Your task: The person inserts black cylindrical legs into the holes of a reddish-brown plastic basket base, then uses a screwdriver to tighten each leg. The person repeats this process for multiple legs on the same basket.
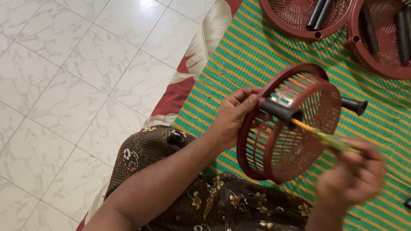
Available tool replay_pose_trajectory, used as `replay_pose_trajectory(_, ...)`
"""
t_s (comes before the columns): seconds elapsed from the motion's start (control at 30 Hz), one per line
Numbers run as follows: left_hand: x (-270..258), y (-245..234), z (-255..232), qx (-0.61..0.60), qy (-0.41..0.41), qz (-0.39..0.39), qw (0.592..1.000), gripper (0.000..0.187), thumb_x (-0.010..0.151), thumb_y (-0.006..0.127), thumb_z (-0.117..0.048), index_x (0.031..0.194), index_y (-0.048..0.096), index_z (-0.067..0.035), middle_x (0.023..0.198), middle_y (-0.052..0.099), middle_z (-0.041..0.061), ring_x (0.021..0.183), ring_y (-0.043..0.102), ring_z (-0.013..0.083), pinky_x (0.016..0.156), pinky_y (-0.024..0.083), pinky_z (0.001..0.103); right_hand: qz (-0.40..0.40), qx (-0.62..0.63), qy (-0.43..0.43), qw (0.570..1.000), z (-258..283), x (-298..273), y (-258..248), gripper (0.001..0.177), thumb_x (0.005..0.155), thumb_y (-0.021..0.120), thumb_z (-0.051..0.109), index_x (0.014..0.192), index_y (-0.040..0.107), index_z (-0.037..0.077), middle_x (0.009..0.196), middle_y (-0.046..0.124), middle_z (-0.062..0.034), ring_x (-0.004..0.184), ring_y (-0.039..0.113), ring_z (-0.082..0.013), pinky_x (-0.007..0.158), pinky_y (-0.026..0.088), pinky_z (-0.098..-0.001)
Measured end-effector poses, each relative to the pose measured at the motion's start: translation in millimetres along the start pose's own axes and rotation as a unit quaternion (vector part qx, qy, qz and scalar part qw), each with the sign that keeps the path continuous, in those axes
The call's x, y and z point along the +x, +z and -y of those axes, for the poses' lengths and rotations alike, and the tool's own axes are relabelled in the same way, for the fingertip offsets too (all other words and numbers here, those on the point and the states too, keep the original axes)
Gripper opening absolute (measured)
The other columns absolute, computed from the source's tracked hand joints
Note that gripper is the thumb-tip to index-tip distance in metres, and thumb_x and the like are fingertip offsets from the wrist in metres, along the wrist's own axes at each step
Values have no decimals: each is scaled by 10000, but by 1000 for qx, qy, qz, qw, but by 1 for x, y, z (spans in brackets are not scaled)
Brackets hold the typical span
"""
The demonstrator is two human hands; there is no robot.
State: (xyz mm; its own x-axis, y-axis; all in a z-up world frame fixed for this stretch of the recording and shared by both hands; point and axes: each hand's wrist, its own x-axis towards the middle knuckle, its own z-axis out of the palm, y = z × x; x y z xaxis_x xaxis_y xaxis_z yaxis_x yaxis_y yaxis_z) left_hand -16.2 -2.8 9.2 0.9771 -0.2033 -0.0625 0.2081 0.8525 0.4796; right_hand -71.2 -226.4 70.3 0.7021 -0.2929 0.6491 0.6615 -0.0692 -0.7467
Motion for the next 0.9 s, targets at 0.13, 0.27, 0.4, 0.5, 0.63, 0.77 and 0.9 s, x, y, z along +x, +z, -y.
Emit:
replay_pose_trajectory(0.13,13,-12,2,47,41,-51,997,291,1063,623,-182,1276,603,15,1099,728,103,915,723,182,782,630,316,-132,129,90,979,10,19,-56,241,1152,713,307,1149,623,84,1103,693,-117,953,711,-194,812,603,-328)
replay_pose_trajectory(0.27,22,-27,4,255,26,-184,949,296,1053,577,-200,1257,662,-2,1085,719,72,924,677,136,784,575,282,-167,126,111,972,12,29,-98,300,1178,687,343,1226,612,56,1087,643,-83,964,655,-178,820,540,-298)
replay_pose_trajectory(0.4,22,-42,6,249,40,-201,947,281,1026,598,-189,1209,701,-2,1055,731,72,904,671,148,785,556,303,-234,147,110,955,21,31,-134,316,1141,736,314,1251,596,52,1103,614,-57,965,626,-194,815,514,-300)
replay_pose_trajectory(0.5,24,-47,-2,279,34,-224,933,338,1047,621,-254,1218,712,23,1057,727,85,929,642,173,817,526,331,-255,141,83,953,32,43,-160,357,1127,795,331,1194,610,33,1090,618,-65,977,625,-201,806,502,-314)
replay_pose_trajectory(0.63,20,-50,-2,476,125,-226,840,457,1078,530,-362,1293,670,17,1196,723,135,1086,667,256,952,523,362,-300,-22,63,951,30,54,-212,404,944,823,389,1174,691,84,996,704,-37,884,654,-160,691,515,-324)
replay_pose_trajectory(0.77,9,-46,-3,614,275,-171,720,362,1122,499,-207,1391,616,4,1454,603,188,1390,528,335,1192,383,434,-344,142,213,903,-38,29,-268,263,1008,697,232,1232,724,96,1142,770,-42,966,750,-144,751,617,-296)
replay_pose_trajectory(0.9,-12,-25,-9,720,399,-124,554,379,1089,630,-111,1452,601,-5,1566,505,189,1488,409,421,1241,277,533,-372,250,362,817,-120,-12,-315,165,1014,589,268,1075,675,141,874,698,-60,676,642,-223,582,528,-387)
